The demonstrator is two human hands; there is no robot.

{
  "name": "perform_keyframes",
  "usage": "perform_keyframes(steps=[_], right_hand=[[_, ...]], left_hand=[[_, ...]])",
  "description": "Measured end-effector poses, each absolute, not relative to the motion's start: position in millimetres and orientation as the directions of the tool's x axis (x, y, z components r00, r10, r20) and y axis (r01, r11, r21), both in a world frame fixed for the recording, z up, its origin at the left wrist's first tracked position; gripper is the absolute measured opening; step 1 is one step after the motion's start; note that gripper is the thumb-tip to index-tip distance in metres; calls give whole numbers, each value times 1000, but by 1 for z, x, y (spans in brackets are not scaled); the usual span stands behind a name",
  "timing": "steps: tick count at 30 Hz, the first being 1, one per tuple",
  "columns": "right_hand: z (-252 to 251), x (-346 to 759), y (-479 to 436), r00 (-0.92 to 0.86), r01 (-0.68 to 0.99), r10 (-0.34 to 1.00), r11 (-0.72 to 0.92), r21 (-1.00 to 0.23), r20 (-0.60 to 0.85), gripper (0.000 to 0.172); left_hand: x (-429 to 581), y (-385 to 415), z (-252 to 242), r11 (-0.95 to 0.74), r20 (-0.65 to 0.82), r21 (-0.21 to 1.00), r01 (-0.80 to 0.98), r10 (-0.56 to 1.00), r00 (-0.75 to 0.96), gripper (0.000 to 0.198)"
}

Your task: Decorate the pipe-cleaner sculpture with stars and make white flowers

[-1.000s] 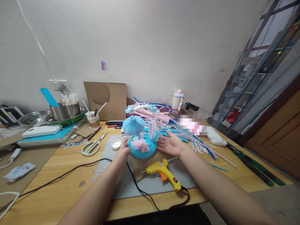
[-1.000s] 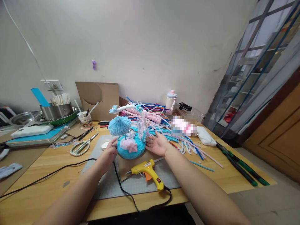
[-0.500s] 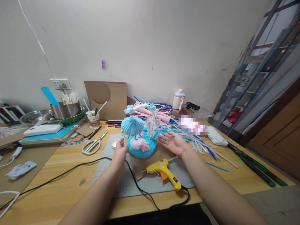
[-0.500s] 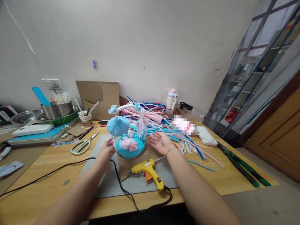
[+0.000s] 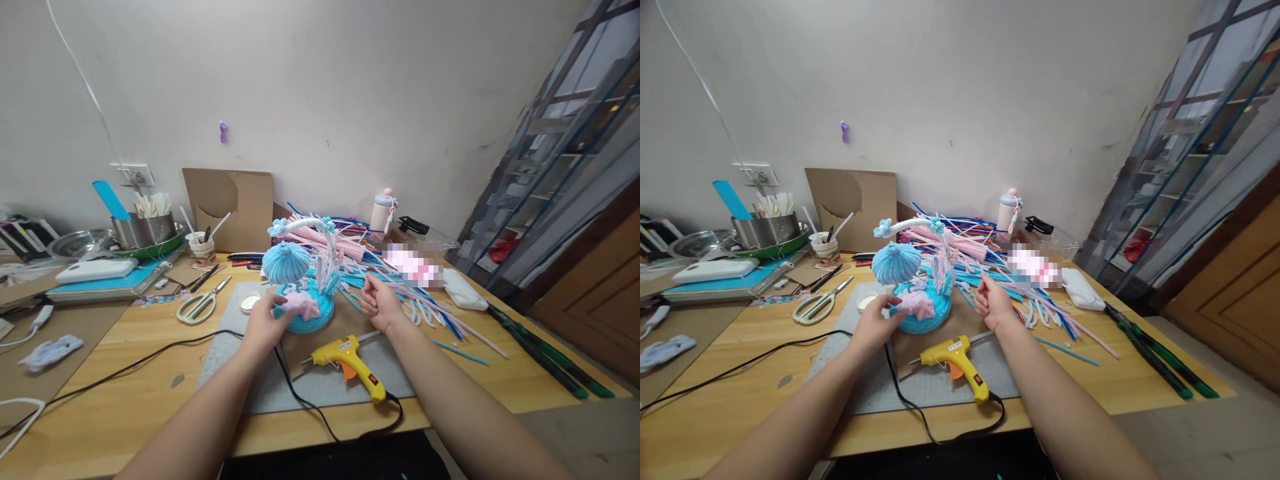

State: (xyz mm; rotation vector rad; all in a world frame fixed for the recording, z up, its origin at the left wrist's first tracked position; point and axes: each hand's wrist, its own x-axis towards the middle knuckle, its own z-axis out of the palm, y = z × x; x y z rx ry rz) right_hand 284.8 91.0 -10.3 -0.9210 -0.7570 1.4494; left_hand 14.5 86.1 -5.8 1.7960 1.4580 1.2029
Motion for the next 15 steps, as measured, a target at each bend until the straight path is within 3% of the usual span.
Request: perform_keyframes(steps=[5, 10, 15], right_hand=[[-5, 272, 80, -205, -284, 977, -110, -952, -52, 35], [-2, 259, 71, -316, -111, 949, -62, -992, -24, 37], [-4, 259, 72, -301, 1, 953, -13, -1000, -12, 38]], left_hand=[[32, 80, -14, -366, 377, 682, 632, 918, 125, 48], [40, 83, -22, -372, 428, 494, 786, 891, 152, 39], [40, 81, -19, -388, 428, 472, 791, 886, 179, 31]])
